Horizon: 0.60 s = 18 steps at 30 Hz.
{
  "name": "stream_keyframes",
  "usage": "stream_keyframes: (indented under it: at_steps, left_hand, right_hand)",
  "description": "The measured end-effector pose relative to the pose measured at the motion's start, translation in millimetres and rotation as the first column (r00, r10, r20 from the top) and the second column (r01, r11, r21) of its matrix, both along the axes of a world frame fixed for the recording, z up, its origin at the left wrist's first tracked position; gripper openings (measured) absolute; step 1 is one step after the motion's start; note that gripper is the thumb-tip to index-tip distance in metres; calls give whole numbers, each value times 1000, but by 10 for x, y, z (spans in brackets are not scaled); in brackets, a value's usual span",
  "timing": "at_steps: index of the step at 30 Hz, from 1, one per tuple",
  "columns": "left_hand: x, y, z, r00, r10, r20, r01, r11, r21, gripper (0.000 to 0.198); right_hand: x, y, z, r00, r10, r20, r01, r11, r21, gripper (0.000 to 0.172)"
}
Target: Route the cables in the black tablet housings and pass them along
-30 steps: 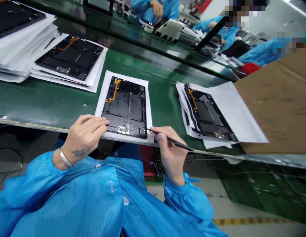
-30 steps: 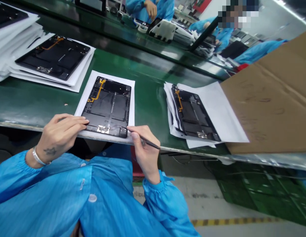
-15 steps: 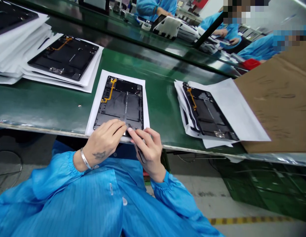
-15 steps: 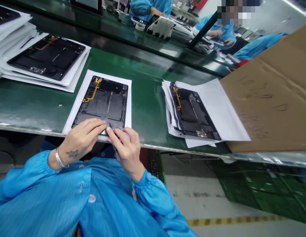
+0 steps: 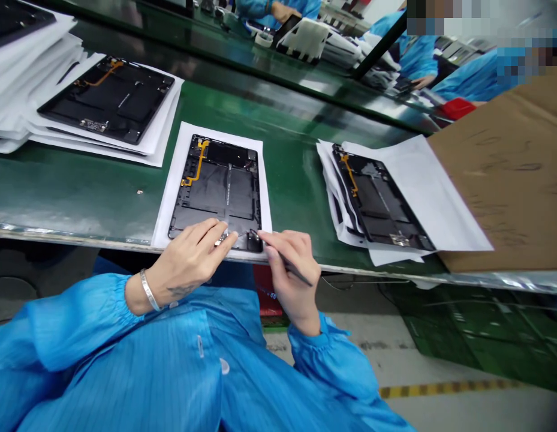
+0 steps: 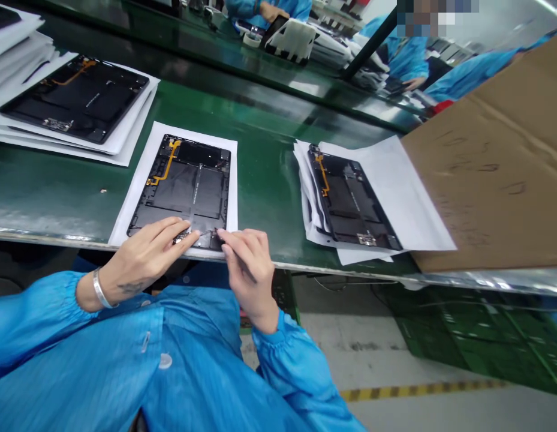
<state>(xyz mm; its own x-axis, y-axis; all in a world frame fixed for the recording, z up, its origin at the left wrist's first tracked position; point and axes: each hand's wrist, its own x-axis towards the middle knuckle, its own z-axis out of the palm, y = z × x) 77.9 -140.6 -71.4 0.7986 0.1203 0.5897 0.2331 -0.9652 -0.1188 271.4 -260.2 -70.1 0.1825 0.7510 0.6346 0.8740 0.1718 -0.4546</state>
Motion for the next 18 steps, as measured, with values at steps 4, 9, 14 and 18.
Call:
stream_keyframes:
  at_steps: [4,9,14,18]
  left_hand:
    - [21,-35,47,999,11,-39,-8,997,83,32]
    - [31,-77,51,999,33,-25,-30,994,108,35]
    - [41,-74,51,999,24,-23,-21,991,129,35]
    - [68,-99,73,999,44,-19,-41,991,124,32]
  right_hand:
    - [129,50,136,991,40,-131,-36,999,36,21]
    - [215,102,224,984,178,-2,-178,982,-54,21]
    - [281,45,258,960,254,121,-232,957,-174,22]
    - [288,-18,247,973,217,78,-209,972,-107,21]
